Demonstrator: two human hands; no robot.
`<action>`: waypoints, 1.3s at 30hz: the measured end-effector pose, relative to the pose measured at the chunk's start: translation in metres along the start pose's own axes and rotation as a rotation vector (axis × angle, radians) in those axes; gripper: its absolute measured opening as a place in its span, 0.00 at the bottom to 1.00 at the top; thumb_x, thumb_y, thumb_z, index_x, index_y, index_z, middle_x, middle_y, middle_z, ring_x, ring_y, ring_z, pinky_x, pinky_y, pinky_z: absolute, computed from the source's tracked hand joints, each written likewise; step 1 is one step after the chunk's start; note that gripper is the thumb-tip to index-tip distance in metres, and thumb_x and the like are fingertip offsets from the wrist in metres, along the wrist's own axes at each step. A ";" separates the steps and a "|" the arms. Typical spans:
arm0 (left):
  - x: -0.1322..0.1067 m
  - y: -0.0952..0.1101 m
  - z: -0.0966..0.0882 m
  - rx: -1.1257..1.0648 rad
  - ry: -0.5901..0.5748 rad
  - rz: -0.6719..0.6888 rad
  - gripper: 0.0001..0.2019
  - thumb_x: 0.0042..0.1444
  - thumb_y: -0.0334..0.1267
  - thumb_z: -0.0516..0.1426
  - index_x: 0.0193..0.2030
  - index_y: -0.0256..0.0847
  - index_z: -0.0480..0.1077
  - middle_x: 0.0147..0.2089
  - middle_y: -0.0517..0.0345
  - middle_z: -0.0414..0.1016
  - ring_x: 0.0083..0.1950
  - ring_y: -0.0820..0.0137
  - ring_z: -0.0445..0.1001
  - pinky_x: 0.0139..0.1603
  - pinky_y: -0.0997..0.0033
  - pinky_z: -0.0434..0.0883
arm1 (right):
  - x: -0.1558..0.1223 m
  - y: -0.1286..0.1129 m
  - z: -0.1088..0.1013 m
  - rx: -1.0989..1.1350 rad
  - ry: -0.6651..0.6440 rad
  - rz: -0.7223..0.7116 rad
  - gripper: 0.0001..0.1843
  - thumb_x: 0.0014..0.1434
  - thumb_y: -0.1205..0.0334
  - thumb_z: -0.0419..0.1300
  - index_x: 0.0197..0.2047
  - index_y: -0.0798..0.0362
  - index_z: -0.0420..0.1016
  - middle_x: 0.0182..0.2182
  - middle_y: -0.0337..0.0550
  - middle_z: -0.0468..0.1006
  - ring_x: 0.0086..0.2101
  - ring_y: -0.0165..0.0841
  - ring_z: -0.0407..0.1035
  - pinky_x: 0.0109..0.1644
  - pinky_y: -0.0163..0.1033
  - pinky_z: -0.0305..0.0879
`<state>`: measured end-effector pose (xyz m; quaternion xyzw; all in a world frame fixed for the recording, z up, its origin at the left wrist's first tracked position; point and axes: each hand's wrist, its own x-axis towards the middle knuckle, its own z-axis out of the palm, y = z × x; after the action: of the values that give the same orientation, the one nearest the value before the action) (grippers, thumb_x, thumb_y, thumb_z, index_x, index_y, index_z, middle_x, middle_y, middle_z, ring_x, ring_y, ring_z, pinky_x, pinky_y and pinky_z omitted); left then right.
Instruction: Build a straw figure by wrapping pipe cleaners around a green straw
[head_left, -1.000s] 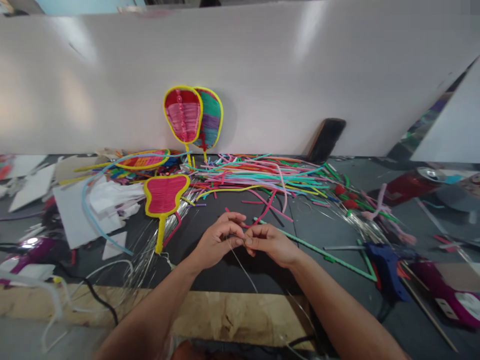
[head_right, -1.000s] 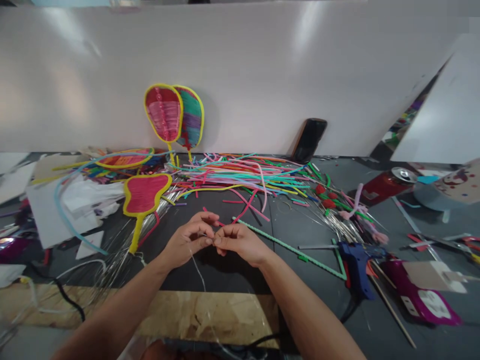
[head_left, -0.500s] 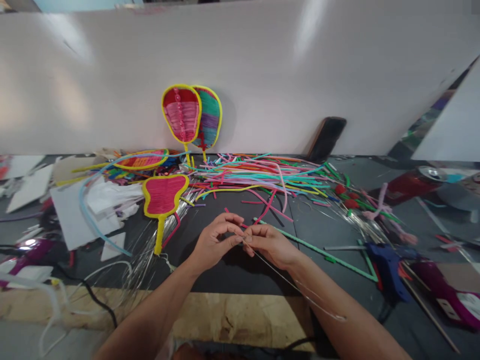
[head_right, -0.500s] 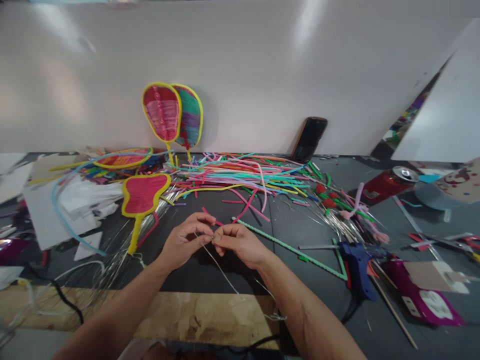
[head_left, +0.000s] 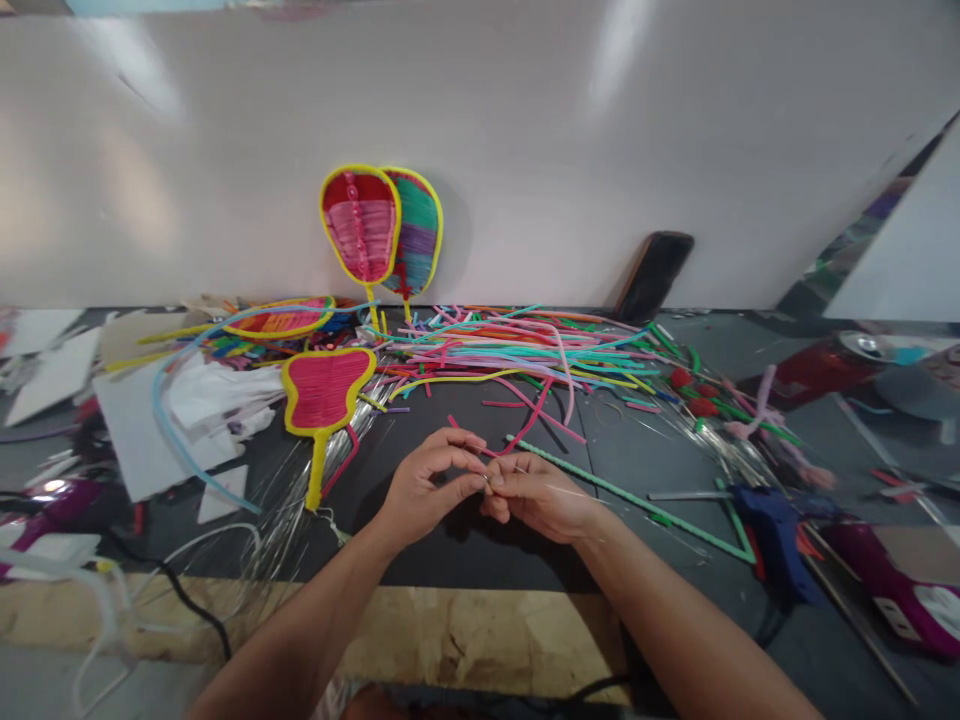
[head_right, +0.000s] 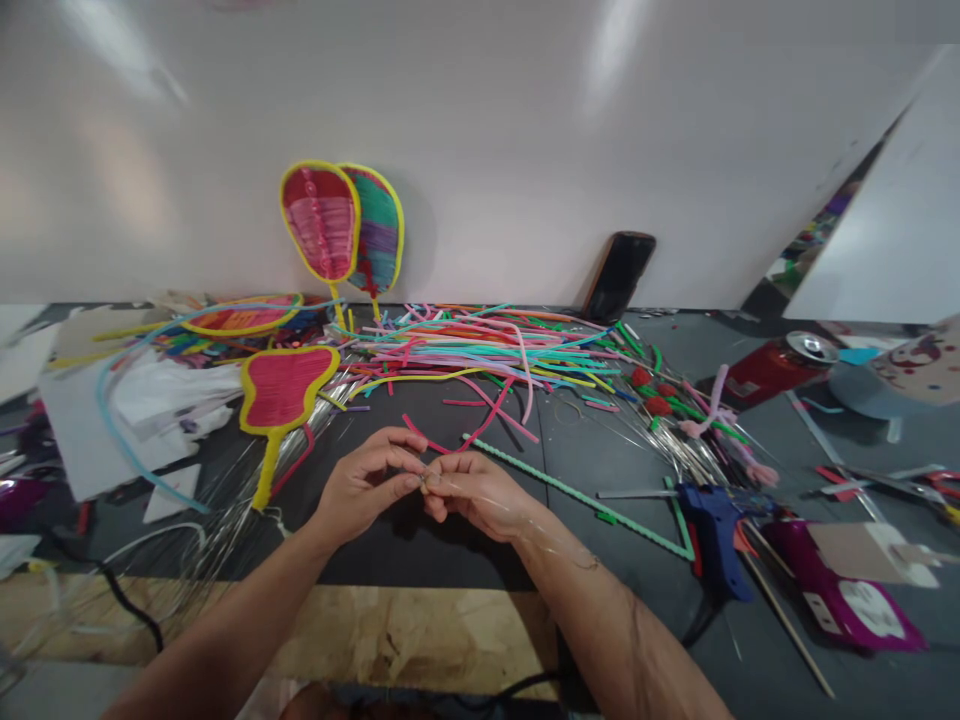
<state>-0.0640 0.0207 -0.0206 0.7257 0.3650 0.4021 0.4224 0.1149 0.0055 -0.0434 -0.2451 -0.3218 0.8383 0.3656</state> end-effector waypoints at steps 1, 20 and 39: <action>0.000 -0.001 0.000 -0.001 0.000 0.006 0.05 0.52 0.38 0.60 0.33 0.40 0.76 0.42 0.50 0.74 0.45 0.66 0.72 0.49 0.65 0.68 | 0.000 0.000 -0.001 0.001 -0.007 0.004 0.09 0.53 0.61 0.63 0.25 0.58 0.72 0.18 0.36 0.71 0.20 0.25 0.63 0.34 0.36 0.57; -0.002 -0.002 0.000 0.155 0.008 0.000 0.04 0.54 0.36 0.57 0.32 0.40 0.73 0.44 0.52 0.71 0.47 0.68 0.71 0.51 0.66 0.67 | 0.002 0.001 0.003 -0.053 0.110 -0.035 0.15 0.48 0.54 0.67 0.25 0.56 0.69 0.18 0.34 0.68 0.22 0.24 0.60 0.31 0.34 0.54; -0.001 -0.003 0.009 -0.093 0.162 -0.217 0.05 0.51 0.36 0.59 0.28 0.39 0.74 0.38 0.54 0.72 0.44 0.67 0.70 0.47 0.69 0.67 | 0.009 0.012 0.013 -0.071 0.266 -0.194 0.15 0.51 0.53 0.65 0.25 0.55 0.68 0.19 0.35 0.67 0.23 0.25 0.57 0.30 0.34 0.52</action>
<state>-0.0572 0.0182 -0.0267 0.6267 0.4552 0.4278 0.4658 0.0957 0.0015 -0.0447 -0.3346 -0.3222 0.7473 0.4750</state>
